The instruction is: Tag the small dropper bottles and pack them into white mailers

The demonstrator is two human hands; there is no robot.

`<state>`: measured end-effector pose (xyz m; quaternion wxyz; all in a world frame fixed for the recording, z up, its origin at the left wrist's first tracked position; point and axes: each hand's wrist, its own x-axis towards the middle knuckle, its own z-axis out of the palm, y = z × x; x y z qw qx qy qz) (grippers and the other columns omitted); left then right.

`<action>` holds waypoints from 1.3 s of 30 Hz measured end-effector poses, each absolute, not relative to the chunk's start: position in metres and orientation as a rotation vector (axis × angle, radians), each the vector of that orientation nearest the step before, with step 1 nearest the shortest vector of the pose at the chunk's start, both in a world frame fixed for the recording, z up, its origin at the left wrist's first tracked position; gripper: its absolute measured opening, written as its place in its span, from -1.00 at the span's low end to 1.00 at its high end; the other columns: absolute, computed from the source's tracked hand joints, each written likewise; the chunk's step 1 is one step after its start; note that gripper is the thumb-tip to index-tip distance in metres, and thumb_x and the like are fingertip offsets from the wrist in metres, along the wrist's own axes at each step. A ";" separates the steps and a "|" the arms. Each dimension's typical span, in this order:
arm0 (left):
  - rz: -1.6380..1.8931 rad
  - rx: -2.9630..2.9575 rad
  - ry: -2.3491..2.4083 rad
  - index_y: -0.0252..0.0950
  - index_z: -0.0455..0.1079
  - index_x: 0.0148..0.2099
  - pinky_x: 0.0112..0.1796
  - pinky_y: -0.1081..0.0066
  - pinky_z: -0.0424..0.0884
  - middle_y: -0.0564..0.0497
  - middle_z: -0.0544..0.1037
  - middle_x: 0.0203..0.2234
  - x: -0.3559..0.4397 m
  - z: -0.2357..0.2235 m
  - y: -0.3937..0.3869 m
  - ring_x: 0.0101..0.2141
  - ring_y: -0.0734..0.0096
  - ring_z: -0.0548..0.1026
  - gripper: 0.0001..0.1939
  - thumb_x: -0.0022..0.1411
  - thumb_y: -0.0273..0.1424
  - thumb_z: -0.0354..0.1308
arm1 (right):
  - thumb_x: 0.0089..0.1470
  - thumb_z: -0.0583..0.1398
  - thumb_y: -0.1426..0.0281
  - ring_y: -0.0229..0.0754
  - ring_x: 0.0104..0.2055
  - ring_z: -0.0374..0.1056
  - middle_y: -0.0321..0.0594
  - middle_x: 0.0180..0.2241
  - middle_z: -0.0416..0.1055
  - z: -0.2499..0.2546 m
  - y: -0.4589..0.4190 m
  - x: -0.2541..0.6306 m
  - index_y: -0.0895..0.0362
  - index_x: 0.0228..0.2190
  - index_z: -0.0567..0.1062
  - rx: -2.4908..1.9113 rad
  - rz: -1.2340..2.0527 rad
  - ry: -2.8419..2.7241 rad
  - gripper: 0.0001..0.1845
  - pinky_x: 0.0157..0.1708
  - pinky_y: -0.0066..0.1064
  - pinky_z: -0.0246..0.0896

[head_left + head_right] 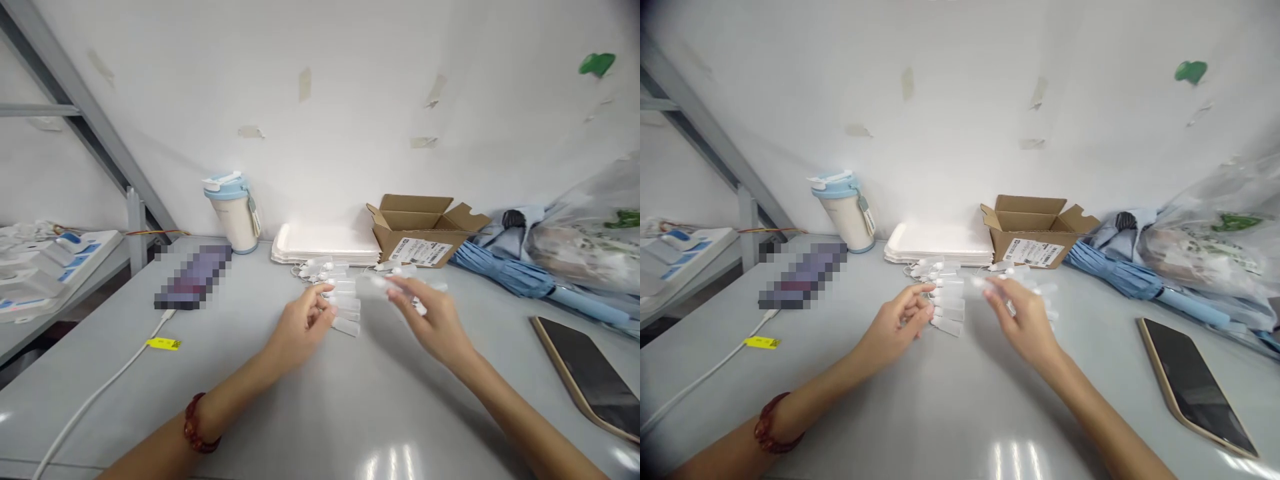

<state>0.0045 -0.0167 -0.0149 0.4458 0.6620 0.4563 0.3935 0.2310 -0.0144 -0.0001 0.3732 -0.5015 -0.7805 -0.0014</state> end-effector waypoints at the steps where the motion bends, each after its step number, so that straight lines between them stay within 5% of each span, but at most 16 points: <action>1: 0.940 1.637 1.086 -0.25 0.19 0.09 -0.50 0.50 0.26 0.07 0.39 -0.44 0.005 -0.015 -0.018 -0.55 0.52 0.33 -0.59 0.20 -0.26 0.00 | 0.18 0.03 0.35 -0.16 -0.40 0.34 -0.19 -0.43 0.43 0.001 -0.021 0.224 0.12 -0.20 0.41 -1.212 0.015 -2.116 -0.78 -0.40 -0.35 0.22; 4: 0.842 1.655 1.004 -0.26 0.25 0.03 -0.49 0.49 0.26 0.05 0.40 -0.44 0.007 -0.014 -0.022 -0.53 0.50 0.34 -0.64 0.22 -0.26 -0.01 | 0.15 0.05 0.43 -0.17 -0.44 0.27 -0.18 -0.46 0.39 -0.001 -0.034 0.211 0.14 -0.14 0.38 -0.997 -0.074 -2.307 -0.77 -0.34 -0.27 0.17; 6: 0.784 1.723 1.003 -0.29 0.38 -0.20 -0.51 0.51 0.22 0.06 0.38 -0.52 0.007 -0.013 -0.024 -0.55 0.50 0.30 -0.77 0.22 -0.28 -0.02 | 0.13 0.06 0.47 -0.17 -0.45 0.26 -0.19 -0.46 0.38 -0.002 -0.037 0.210 0.14 -0.11 0.35 -0.940 -0.088 -2.320 -0.74 -0.35 -0.28 0.15; 10: 0.716 1.797 1.038 -0.29 0.32 -0.51 -0.54 0.52 0.16 0.12 0.28 -0.66 0.008 -0.008 -0.027 -0.61 0.53 0.24 -0.70 0.22 -0.32 -0.04 | 0.13 0.07 0.42 -0.15 -0.39 0.30 -0.16 -0.40 0.42 0.001 -0.036 0.214 0.11 -0.17 0.35 -1.024 0.001 -2.212 -0.80 -0.37 -0.30 0.20; 17: 0.746 1.654 1.103 -0.27 0.42 -0.38 -0.54 0.52 0.21 0.08 0.39 -0.56 0.004 -0.008 -0.020 -0.60 0.51 0.31 -0.72 0.21 -0.25 -0.03 | 0.15 0.05 0.28 -0.29 -0.57 0.22 -0.28 -0.57 0.34 0.007 -0.035 0.214 0.10 -0.40 0.40 -1.326 0.407 -1.986 -0.80 -0.76 -0.54 0.00; 22: 0.779 1.611 1.108 -0.26 0.48 -0.27 -0.55 0.52 0.20 0.07 0.40 -0.55 0.001 -0.012 -0.015 -0.60 0.51 0.30 -0.69 0.22 -0.23 -0.03 | 0.14 0.05 0.23 -0.29 -0.56 0.21 -0.29 -0.58 0.32 0.005 -0.030 0.214 0.12 -0.45 0.41 -1.374 0.519 -1.902 -0.73 -0.71 -0.53 0.05; 39: 0.773 1.166 0.913 -0.35 0.37 -0.54 -0.51 0.48 0.18 -0.01 0.45 -0.48 0.000 -0.007 -0.009 -0.62 0.61 0.21 -0.67 0.14 -0.23 0.10 | 0.20 -0.02 0.26 -0.27 -0.48 0.26 -0.31 -0.53 0.34 0.002 -0.037 0.198 0.11 -0.32 0.41 -1.296 0.615 -1.858 -0.73 -0.45 -0.46 0.18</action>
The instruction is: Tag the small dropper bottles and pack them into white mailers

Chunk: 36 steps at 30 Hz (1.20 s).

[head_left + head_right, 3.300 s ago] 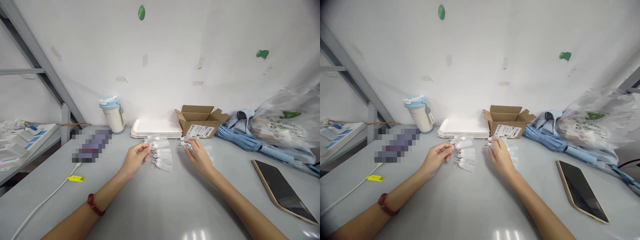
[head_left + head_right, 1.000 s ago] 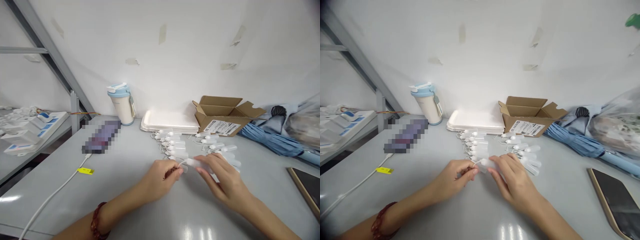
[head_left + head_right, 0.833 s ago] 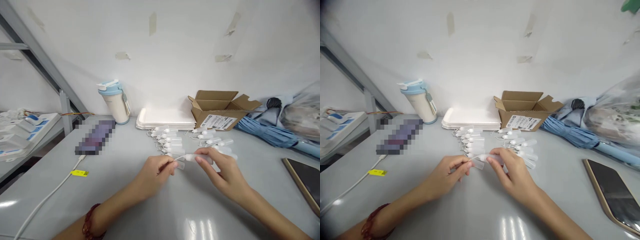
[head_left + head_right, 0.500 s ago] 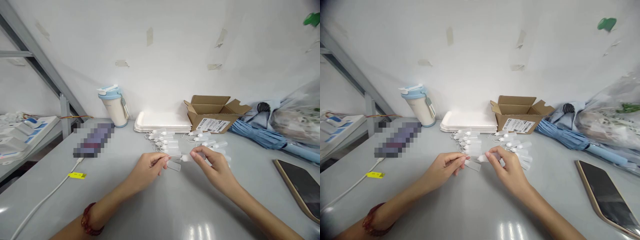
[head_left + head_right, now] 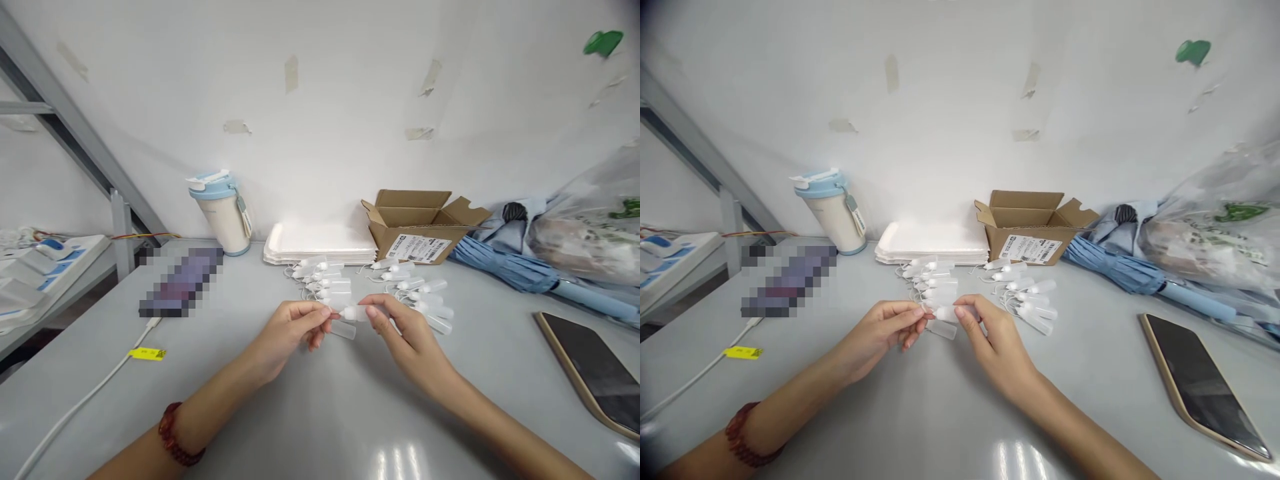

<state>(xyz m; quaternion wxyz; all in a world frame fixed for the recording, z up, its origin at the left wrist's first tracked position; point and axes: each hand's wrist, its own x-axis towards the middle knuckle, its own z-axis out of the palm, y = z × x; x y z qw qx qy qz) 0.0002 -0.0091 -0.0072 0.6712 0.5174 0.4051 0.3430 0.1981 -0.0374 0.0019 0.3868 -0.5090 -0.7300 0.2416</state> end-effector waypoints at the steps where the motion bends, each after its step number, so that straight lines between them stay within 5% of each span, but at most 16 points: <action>1: 0.775 1.160 0.913 -0.35 0.36 -0.54 -0.51 0.48 0.18 0.00 0.44 -0.49 0.000 -0.007 -0.010 -0.62 0.61 0.20 -0.68 0.14 -0.23 0.11 | 0.20 -0.02 0.26 -0.27 -0.48 0.26 -0.31 -0.52 0.35 0.002 -0.038 0.199 0.11 -0.32 0.41 -1.294 0.617 -1.859 -0.73 -0.45 -0.46 0.18; 8: 0.761 1.088 0.904 -0.34 0.45 -0.41 -0.52 0.50 0.19 -0.01 0.44 -0.47 0.000 -0.007 -0.009 -0.60 0.58 0.23 -0.74 0.11 -0.23 0.14 | 0.19 -0.01 0.26 -0.24 -0.45 0.30 -0.25 -0.45 0.42 0.000 -0.037 0.199 0.11 -0.28 0.41 -1.306 0.571 -1.859 -0.74 -0.48 -0.45 0.21; 36: 0.753 0.990 0.827 -0.37 0.41 -0.42 -0.52 0.53 0.14 0.07 0.32 -0.54 0.000 -0.006 -0.012 -0.59 0.63 0.22 -0.77 0.15 -0.28 0.14 | 0.21 0.00 0.37 -0.22 -0.43 0.29 -0.21 -0.45 0.39 -0.009 -0.039 0.199 0.15 -0.21 0.35 -1.153 0.149 -2.066 -0.82 -0.44 -0.42 0.20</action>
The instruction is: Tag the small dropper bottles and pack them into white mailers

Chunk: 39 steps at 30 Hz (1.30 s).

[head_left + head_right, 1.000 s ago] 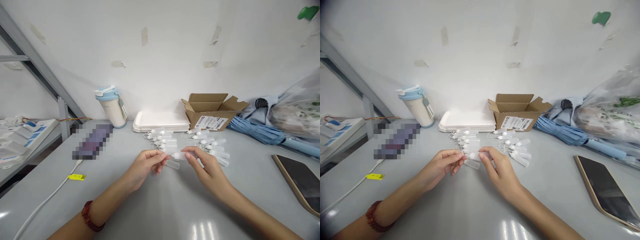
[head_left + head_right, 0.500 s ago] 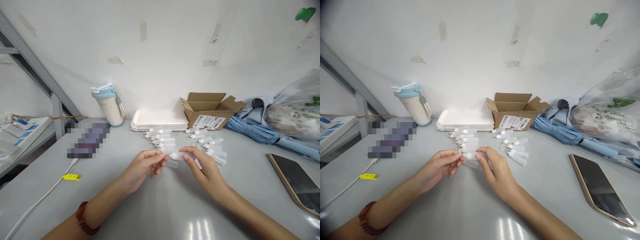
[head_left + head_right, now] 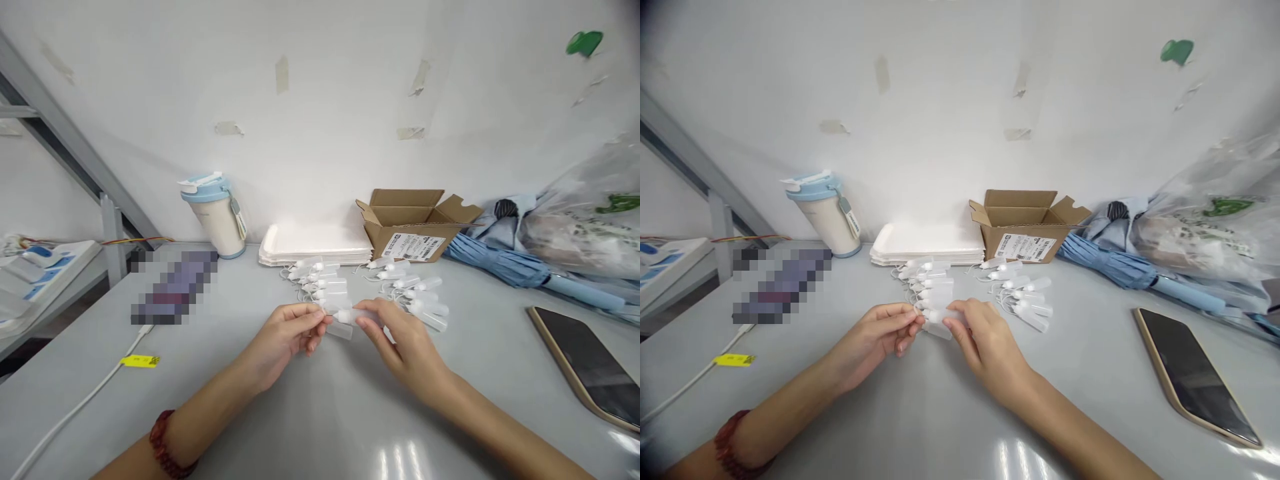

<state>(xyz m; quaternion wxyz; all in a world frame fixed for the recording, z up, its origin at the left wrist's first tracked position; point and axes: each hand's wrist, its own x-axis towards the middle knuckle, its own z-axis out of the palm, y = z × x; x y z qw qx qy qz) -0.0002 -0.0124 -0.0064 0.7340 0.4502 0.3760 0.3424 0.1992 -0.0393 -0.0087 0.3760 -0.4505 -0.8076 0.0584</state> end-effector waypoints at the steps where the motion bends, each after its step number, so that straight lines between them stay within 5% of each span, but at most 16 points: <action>1: 0.775 1.018 0.837 -0.37 0.40 -0.45 -0.52 0.52 0.14 0.07 0.33 -0.53 0.000 -0.006 -0.013 -0.58 0.62 0.22 -0.75 0.15 -0.28 0.14 | 0.21 0.01 0.37 -0.21 -0.44 0.28 -0.21 -0.46 0.39 -0.010 -0.040 0.199 0.16 -0.20 0.35 -1.136 0.100 -2.076 -0.82 -0.44 -0.42 0.20; 12: 0.807 1.232 0.924 -0.37 0.40 -0.48 -0.50 0.50 0.14 0.08 0.34 -0.59 0.001 -0.009 -0.022 -0.59 0.61 0.21 -0.72 0.18 -0.28 0.10 | 0.22 -0.02 0.40 -0.20 -0.44 0.27 -0.18 -0.44 0.37 -0.019 -0.045 0.195 0.17 -0.20 0.31 -1.092 0.095 -2.128 -0.83 -0.46 -0.40 0.22; 22: 0.793 1.214 0.926 -0.38 0.42 -0.45 -0.53 0.51 0.13 0.09 0.33 -0.62 0.004 -0.011 -0.022 -0.61 0.60 0.21 -0.72 0.16 -0.27 0.10 | 0.23 -0.06 0.38 -0.24 -0.41 0.32 -0.17 -0.39 0.40 -0.018 -0.045 0.194 0.16 -0.25 0.34 -1.144 0.408 -2.043 -0.79 -0.43 -0.45 0.19; 31: 0.798 1.391 0.936 -0.33 0.33 -0.51 -0.41 0.47 0.22 0.13 0.29 -0.66 0.002 -0.011 -0.015 -0.61 0.58 0.24 -0.69 0.19 -0.25 0.05 | 0.23 -0.07 0.27 -0.29 -0.51 0.19 -0.31 -0.55 0.29 -0.005 -0.035 0.198 0.14 -0.39 0.38 -1.275 0.656 -1.939 -0.68 -0.47 -0.48 0.06; 39: 0.804 1.384 1.003 -0.32 0.33 -0.47 -0.51 0.49 0.16 0.13 0.29 -0.64 0.004 -0.009 -0.016 -0.63 0.59 0.21 -0.72 0.15 -0.23 0.07 | 0.22 -0.07 0.24 -0.33 -0.57 0.10 -0.39 -0.63 0.17 -0.005 -0.034 0.197 0.15 -0.48 0.34 -1.299 0.725 -1.935 -0.65 -0.53 -0.50 -0.02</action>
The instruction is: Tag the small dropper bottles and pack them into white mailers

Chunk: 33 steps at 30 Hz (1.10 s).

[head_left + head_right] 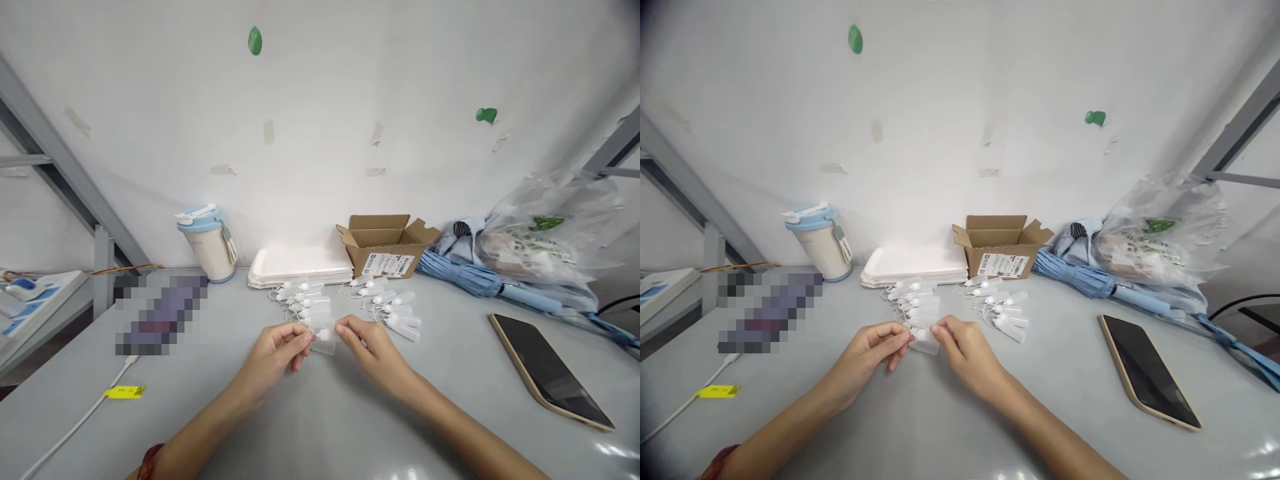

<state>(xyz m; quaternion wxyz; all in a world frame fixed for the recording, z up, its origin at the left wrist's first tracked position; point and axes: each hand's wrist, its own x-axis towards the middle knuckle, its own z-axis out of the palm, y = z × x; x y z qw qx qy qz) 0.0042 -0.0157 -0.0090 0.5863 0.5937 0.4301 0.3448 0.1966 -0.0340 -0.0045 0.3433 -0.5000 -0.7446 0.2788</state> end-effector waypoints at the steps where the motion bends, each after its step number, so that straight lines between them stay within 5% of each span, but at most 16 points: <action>1: 0.798 1.392 1.013 -0.33 0.34 -0.46 -0.52 0.50 0.16 0.12 0.31 -0.63 0.004 -0.009 -0.017 -0.63 0.59 0.21 -0.73 0.14 -0.23 0.07 | 0.22 -0.07 0.24 -0.34 -0.57 0.09 -0.39 -0.63 0.17 -0.005 -0.034 0.196 0.15 -0.47 0.34 -1.294 0.722 -1.945 -0.64 -0.53 -0.50 -0.03; 26: 0.819 1.622 1.118 -0.29 0.39 -0.38 -0.49 0.50 0.24 0.07 0.43 -0.55 0.008 -0.014 -0.020 -0.56 0.51 0.29 -0.78 0.16 -0.26 0.04 | 0.23 -0.05 0.28 -0.31 -0.49 0.24 -0.32 -0.52 0.35 -0.007 -0.029 0.202 0.15 -0.36 0.40 -1.228 0.662 -2.046 -0.69 -0.45 -0.49 0.09; 29: 0.900 1.618 1.146 -0.29 0.41 -0.41 -0.41 0.49 0.28 0.06 0.45 -0.54 0.004 -0.013 -0.013 -0.49 0.46 0.36 -0.78 0.14 -0.25 0.08 | 0.23 -0.06 0.26 -0.28 -0.50 0.28 -0.31 -0.54 0.36 -0.009 -0.023 0.208 0.16 -0.26 0.40 -1.296 0.544 -2.022 -0.68 -0.45 -0.47 0.14; 33: 1.088 1.553 1.276 -0.29 0.47 -0.36 -0.26 0.43 0.31 0.02 0.54 -0.42 -0.005 -0.019 0.004 -0.31 0.31 0.44 -0.77 0.08 -0.22 0.15 | 0.22 -0.04 0.33 -0.17 -0.26 0.33 -0.12 -0.32 0.43 -0.016 -0.001 0.227 0.21 -0.12 0.35 -1.391 0.102 -2.033 -0.70 -0.28 -0.37 0.22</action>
